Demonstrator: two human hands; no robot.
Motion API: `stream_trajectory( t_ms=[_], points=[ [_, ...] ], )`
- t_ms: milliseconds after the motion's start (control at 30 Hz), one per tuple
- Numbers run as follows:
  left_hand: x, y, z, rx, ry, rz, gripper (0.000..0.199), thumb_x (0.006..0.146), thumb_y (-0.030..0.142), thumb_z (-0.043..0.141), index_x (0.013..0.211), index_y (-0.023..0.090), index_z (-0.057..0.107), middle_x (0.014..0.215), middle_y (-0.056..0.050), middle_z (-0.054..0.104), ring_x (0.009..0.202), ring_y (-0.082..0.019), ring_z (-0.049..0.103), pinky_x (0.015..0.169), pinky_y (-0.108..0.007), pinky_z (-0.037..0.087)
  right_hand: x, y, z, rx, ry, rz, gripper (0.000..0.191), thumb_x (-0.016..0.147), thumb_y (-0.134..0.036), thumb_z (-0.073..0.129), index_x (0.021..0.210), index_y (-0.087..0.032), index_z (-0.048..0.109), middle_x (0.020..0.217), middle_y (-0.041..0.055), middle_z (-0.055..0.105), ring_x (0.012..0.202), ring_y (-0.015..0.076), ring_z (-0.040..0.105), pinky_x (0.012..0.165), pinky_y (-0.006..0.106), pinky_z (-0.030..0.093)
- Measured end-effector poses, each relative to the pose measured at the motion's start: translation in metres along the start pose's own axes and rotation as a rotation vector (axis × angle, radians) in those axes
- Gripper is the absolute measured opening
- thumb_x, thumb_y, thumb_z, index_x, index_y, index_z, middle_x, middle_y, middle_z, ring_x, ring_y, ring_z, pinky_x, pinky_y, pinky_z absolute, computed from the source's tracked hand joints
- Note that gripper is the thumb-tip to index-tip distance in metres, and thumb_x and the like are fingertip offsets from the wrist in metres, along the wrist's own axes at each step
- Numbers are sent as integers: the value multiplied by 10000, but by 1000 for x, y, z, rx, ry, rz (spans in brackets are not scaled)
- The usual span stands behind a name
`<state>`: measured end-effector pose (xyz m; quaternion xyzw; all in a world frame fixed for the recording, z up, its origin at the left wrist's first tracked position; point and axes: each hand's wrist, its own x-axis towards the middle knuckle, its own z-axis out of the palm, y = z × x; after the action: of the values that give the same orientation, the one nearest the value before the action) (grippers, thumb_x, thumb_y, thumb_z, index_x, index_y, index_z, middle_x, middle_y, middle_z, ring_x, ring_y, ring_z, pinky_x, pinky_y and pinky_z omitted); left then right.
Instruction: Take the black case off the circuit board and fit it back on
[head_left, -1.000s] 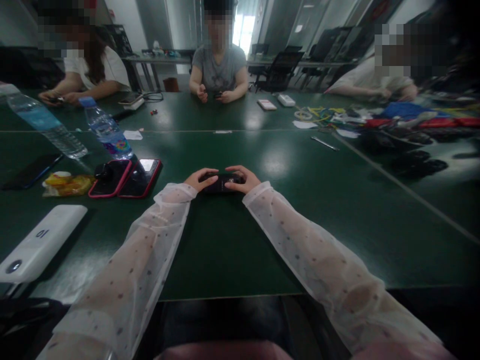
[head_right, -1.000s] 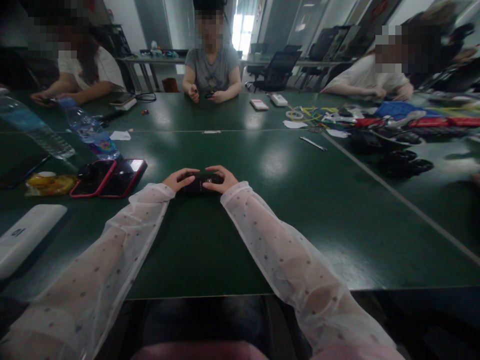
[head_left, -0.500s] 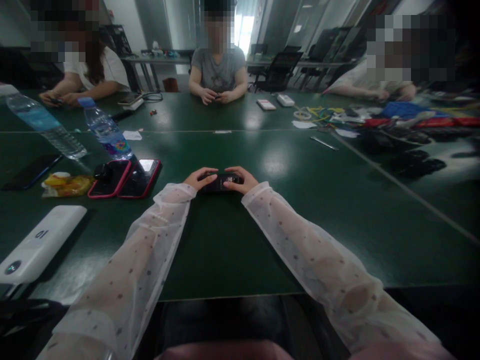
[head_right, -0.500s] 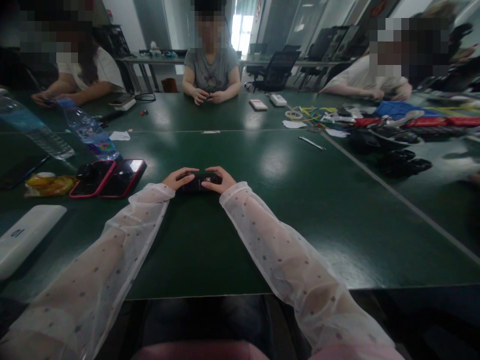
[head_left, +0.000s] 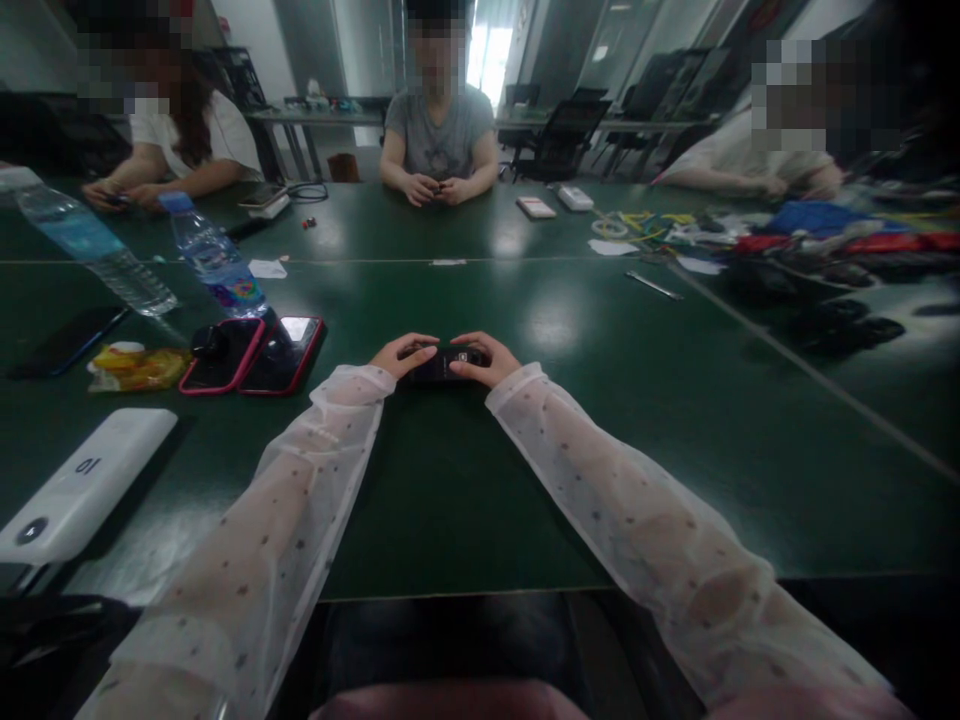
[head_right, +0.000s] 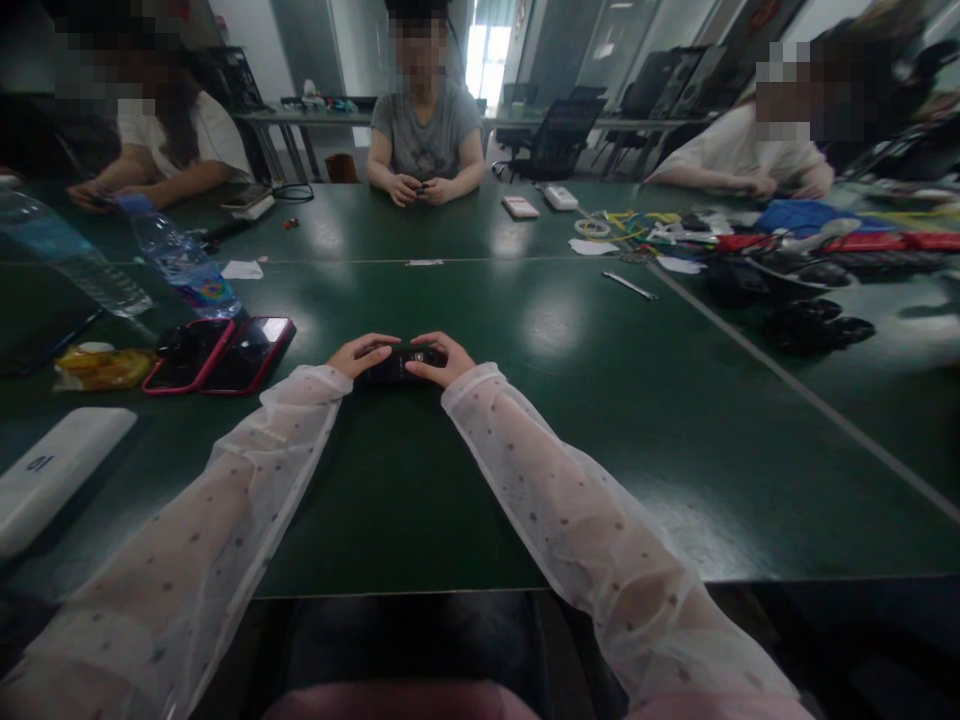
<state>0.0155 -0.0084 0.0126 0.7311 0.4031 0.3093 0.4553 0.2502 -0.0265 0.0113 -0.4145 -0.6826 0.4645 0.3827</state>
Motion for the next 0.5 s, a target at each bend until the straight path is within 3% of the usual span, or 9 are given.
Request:
stream_trajectory(
  t_ms=[167, 333, 500],
  points=[
    [-2, 3, 1, 22, 7, -7, 672, 827, 669, 546, 1264, 160, 583, 1196, -121, 646, 1148, -279, 584, 1014, -437, 414, 2, 2, -1, -20, -4, -17, 504, 665, -452, 795, 1069, -226, 597, 1082, 70, 676, 1041, 249, 659, 980, 500, 492],
    [-2, 4, -1, 51, 48, -14, 682, 878, 719, 376, 1222, 191, 638, 1310, -109, 600, 1235, -298, 526, 1074, -459, 356, 3, 6, -3, -33, -7, -8, 498, 675, -466, 792, 1074, -241, 598, 1104, 63, 666, 1056, 245, 651, 994, 515, 487],
    [0, 1, 0, -59, 49, -132, 765, 849, 772, 347, 1245, 187, 642, 1212, -132, 656, 1152, -306, 591, 1021, -473, 409, 1, 3, -5, -67, -25, 47, 500, 692, -474, 780, 1102, -259, 593, 1150, 63, 643, 1101, 252, 628, 993, 534, 483]
  ],
)
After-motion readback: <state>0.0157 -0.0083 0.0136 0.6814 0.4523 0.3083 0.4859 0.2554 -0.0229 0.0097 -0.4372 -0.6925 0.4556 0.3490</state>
